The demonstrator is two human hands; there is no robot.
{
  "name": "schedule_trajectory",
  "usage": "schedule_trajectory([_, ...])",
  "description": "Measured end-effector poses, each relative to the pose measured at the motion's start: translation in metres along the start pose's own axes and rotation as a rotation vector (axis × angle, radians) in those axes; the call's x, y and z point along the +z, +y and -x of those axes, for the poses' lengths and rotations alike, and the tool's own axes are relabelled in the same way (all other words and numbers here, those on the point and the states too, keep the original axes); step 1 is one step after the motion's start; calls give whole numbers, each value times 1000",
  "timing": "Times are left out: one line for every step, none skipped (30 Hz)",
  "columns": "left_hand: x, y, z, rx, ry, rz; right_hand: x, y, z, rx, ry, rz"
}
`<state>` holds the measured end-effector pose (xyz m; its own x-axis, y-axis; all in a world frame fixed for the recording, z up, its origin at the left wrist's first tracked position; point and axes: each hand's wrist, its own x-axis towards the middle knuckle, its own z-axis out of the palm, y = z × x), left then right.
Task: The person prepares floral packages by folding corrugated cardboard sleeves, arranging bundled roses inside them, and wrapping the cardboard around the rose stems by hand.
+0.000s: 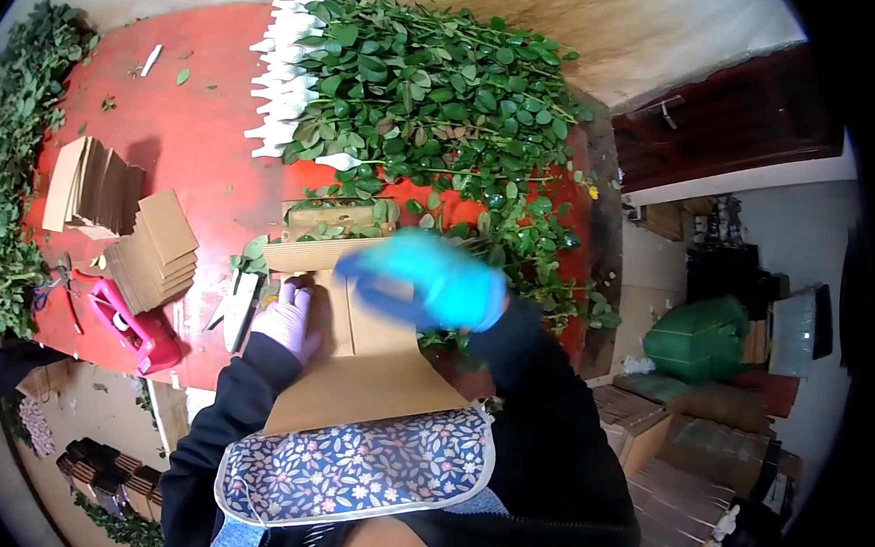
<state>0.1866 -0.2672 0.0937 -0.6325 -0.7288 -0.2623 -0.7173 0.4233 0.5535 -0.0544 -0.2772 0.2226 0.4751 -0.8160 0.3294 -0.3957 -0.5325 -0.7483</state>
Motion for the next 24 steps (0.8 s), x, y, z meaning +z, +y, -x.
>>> schedule_trajectory([3, -2, 0, 16, 13, -29, -17, 16, 0, 280, 80, -128])
schedule_trajectory([4, -3, 0, 27, 23, -24, -34, 36, -1, 558, 156, -258])
schedule_trajectory([5, -5, 0, 31, 19, -8, -47, 61, -5, 519, 211, -19])
schedule_trajectory([7, -7, 0, 34, 18, 8, -56, 90, -6, 476, 267, 222])
schedule_trajectory([10, -14, -1, 56, 39, -6, -53, 147, 8, 505, 183, 539])
schedule_trajectory([8, -13, -1, 33, 4, -1, -44, 200, 32, 527, 99, 859])
schedule_trajectory([5, -12, -1, 13, -26, -28, -37, 225, 50, 534, -1, 971])
schedule_trajectory([7, -13, -2, -5, -50, -49, -33, 239, 60, 535, -105, 1091])
schedule_trajectory([5, -9, -1, -18, -45, -50, -35, 243, 58, 616, -256, 1105])
schedule_trajectory([1, -6, 0, -7, -35, -46, -37, 247, 57, 695, -416, 1115])
schedule_trajectory([-1, -5, 1, -8, -33, -48, -44, 240, 56, 614, -350, 1083])
schedule_trajectory([-1, -4, 1, -7, -28, -48, -52, 228, 56, 435, -193, 1096])
schedule_trajectory([0, -5, 1, -6, -16, -62, -58, 212, 53, 376, -109, 1041])
schedule_trajectory([4, -9, 1, 2, 9, -72, -64, 190, 48, 322, -29, 981])
schedule_trajectory([3, -11, 1, 12, 16, -73, -69, 155, 40, 281, -7, 939])
schedule_trajectory([2, -12, 3, 16, 16, -71, -73, 115, 35, 243, 11, 889])
schedule_trajectory([2, -15, 3, 33, 25, -56, -73, 76, 29, 226, -9, 890])
schedule_trajectory([1, -19, 4, 47, 31, -41, -68, 43, 27, 209, -28, 886])
schedule_trajectory([-8, -11, 3, -50, -44, -4, -62, 21, 31, 171, -77, 891])
schedule_trajectory([-16, -7, 1, -144, -117, 27, -54, 5, 40, 129, -116, 896])
schedule_trajectory([-8, -14, -2, -87, -71, 37, -46, -4, 49, 143, -242, 835])
schedule_trajectory([-1, -22, -5, -29, -26, 45, -37, -4, 63, 172, -417, 739])
schedule_trajectory([23, -47, -9, 7, -6, 228, -25, 0, 79, 198, -506, 688])
schedule_trajectory([30, -49, -13, -110, -13, 702, -13, 7, 98, 227, -594, 640])
